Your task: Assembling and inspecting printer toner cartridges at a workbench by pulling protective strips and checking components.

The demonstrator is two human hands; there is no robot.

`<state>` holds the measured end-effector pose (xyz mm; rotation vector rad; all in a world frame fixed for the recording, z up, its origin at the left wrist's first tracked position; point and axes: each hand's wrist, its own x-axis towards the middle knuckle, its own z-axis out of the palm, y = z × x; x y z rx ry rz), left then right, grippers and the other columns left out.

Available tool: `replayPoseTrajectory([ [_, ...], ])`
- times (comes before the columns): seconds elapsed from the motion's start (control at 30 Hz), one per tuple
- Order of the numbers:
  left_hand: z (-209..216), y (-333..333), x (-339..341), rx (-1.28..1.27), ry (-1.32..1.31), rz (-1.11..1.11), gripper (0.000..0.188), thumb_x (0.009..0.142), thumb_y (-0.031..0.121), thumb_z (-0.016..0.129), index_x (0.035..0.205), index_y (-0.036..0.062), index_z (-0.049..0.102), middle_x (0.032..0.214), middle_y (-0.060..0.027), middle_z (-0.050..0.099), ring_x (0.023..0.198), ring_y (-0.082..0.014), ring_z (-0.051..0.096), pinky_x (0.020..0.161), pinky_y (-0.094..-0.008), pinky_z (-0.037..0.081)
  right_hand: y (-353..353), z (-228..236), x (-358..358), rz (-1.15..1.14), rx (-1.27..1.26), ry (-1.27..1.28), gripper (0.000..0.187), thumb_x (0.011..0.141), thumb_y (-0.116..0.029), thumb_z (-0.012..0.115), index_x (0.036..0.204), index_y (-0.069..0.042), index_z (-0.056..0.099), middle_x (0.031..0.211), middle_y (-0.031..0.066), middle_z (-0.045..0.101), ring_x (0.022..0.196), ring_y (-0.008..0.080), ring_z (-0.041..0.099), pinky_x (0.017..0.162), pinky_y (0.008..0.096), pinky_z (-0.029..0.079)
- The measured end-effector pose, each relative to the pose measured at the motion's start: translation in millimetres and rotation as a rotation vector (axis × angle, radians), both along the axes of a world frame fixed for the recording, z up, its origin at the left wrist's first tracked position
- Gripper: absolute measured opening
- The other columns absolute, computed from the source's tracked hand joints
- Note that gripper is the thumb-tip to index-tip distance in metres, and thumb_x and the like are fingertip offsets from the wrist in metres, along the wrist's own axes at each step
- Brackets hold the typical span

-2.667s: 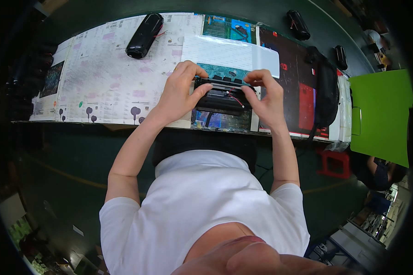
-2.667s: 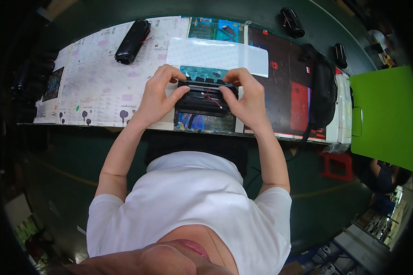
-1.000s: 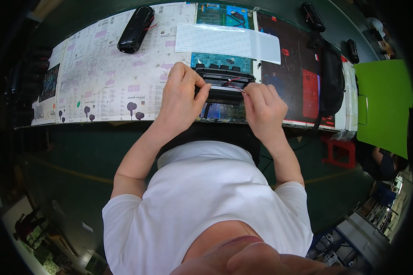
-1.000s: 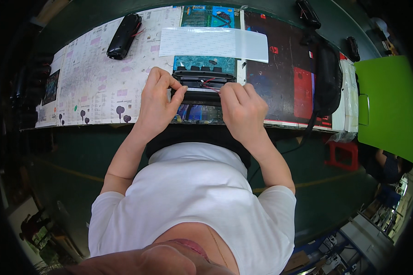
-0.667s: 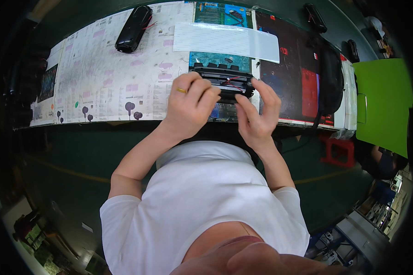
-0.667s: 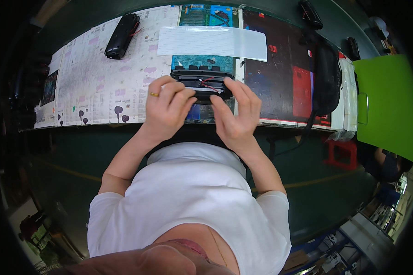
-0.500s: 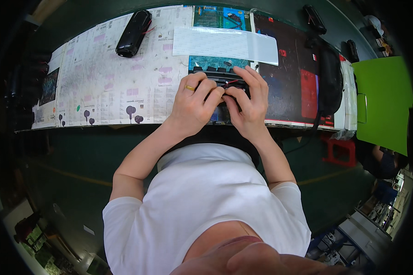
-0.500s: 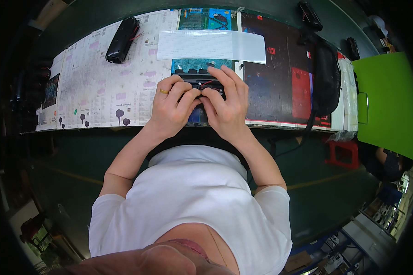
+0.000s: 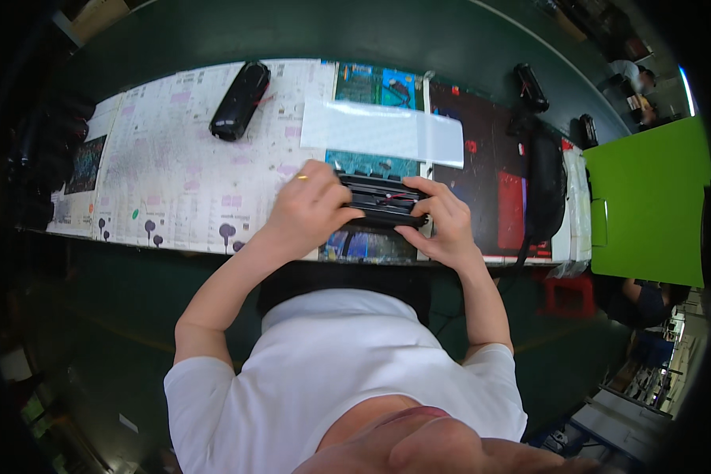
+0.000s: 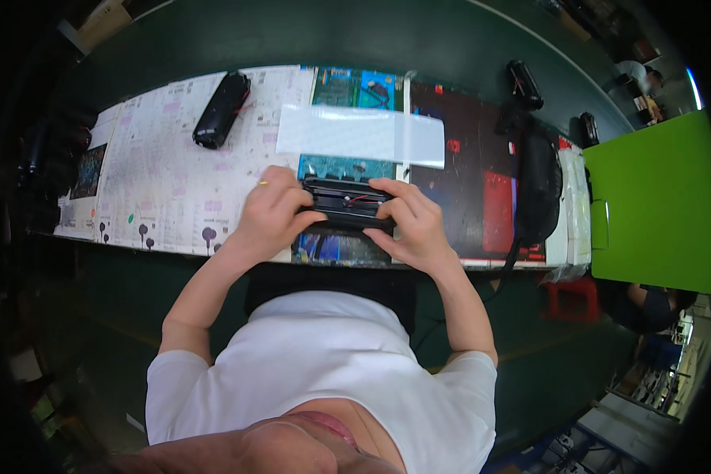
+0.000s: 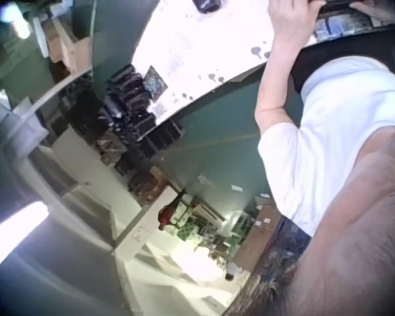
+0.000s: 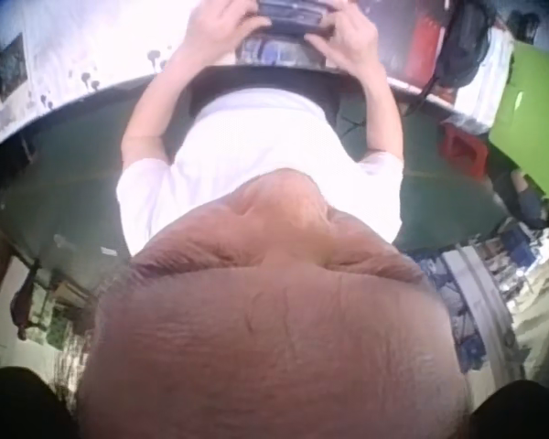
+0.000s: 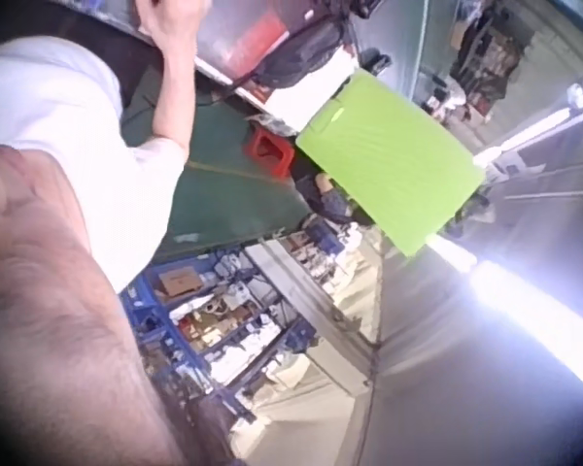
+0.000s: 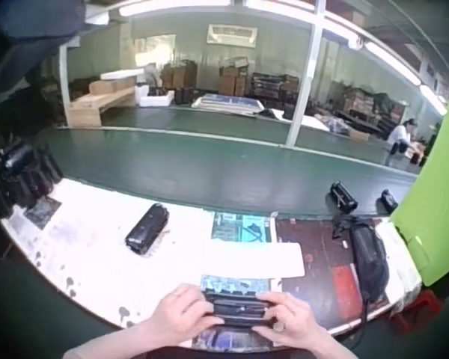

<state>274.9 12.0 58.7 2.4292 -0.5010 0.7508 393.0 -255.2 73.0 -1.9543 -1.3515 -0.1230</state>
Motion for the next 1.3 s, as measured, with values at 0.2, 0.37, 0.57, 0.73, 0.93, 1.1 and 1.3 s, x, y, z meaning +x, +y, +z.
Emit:
replayPoseTrajectory([
  [0.2,8,86,-1,0.126,-0.077,0.652,0.056,0.081,0.019,0.091,0.125,0.0005,0.061,0.124,-0.0206,0.058,0.117,-0.0409,0.056,0.1,-0.05,0.049,35,-6,122,-0.375,0.296,0.337,0.037,0.077,-0.021,0.091,0.097,-0.005,0.064,0.112,0.0156,0.079,0.101,0.0259,0.076,0.085,0.0382,0.059],
  [0.37,-3,123,13,0.03,0.236,0.909,0.082,0.088,0.027,0.089,0.153,-0.0009,0.048,0.143,-0.0263,0.052,0.128,-0.0453,0.052,0.108,-0.051,0.048,106,-8,235,-0.783,0.067,0.179,0.045,0.08,-0.039,0.089,0.109,-0.01,0.07,0.104,0.0112,0.079,0.098,0.0324,0.076,0.091,0.0429,0.058],
  [0.57,-25,150,26,-0.177,0.28,0.815,0.076,0.093,0.027,0.083,0.152,-0.0026,0.048,0.135,-0.0275,0.063,0.123,-0.0411,0.062,0.106,-0.0474,0.051,126,-31,266,-0.717,-0.155,0.07,0.043,0.085,-0.022,0.083,0.122,-0.01,0.067,0.139,0.0167,0.067,0.123,0.0377,0.068,0.104,0.0485,0.053],
  [0.73,-17,124,2,-0.529,0.299,0.589,0.066,0.094,0.024,0.081,0.149,-0.0008,0.052,0.127,-0.0229,0.07,0.115,-0.0324,0.069,0.103,-0.0399,0.053,102,-5,168,-0.221,0.094,0.189,0.064,0.085,-0.02,0.086,0.142,-0.005,0.06,0.141,0.0156,0.065,0.118,0.0311,0.071,0.1,0.0435,0.056],
  [0.93,10,35,4,-0.784,0.715,-0.004,0.043,0.099,0.024,0.075,0.131,0.0024,0.055,0.111,-0.0129,0.067,0.099,-0.0184,0.063,0.088,-0.034,0.053,49,16,58,0.205,-0.09,0.186,0.089,0.072,-0.018,0.094,0.151,-0.006,0.054,0.142,0.0153,0.065,0.128,0.0314,0.067,0.109,0.0406,0.052],
  [1.1,-2,9,7,-0.324,0.542,0.049,0.057,0.096,0.034,0.08,0.136,0.0004,0.058,0.116,-0.0145,0.058,0.114,-0.0297,0.062,0.097,-0.0417,0.054,10,-8,14,-0.032,-0.168,0.272,0.08,0.066,-0.018,0.097,0.138,-0.003,0.065,0.13,0.0164,0.067,0.121,0.0337,0.067,0.105,0.0418,0.053],
  [1.3,-2,13,11,-0.258,0.481,-0.049,0.06,0.094,0.04,0.082,0.135,0.0014,0.064,0.117,-0.0132,0.056,0.116,-0.031,0.061,0.098,-0.043,0.055,8,-15,7,-0.078,-0.117,0.247,0.08,0.065,-0.022,0.098,0.137,-0.003,0.068,0.121,0.0135,0.064,0.113,0.0321,0.067,0.099,0.0415,0.055],
])
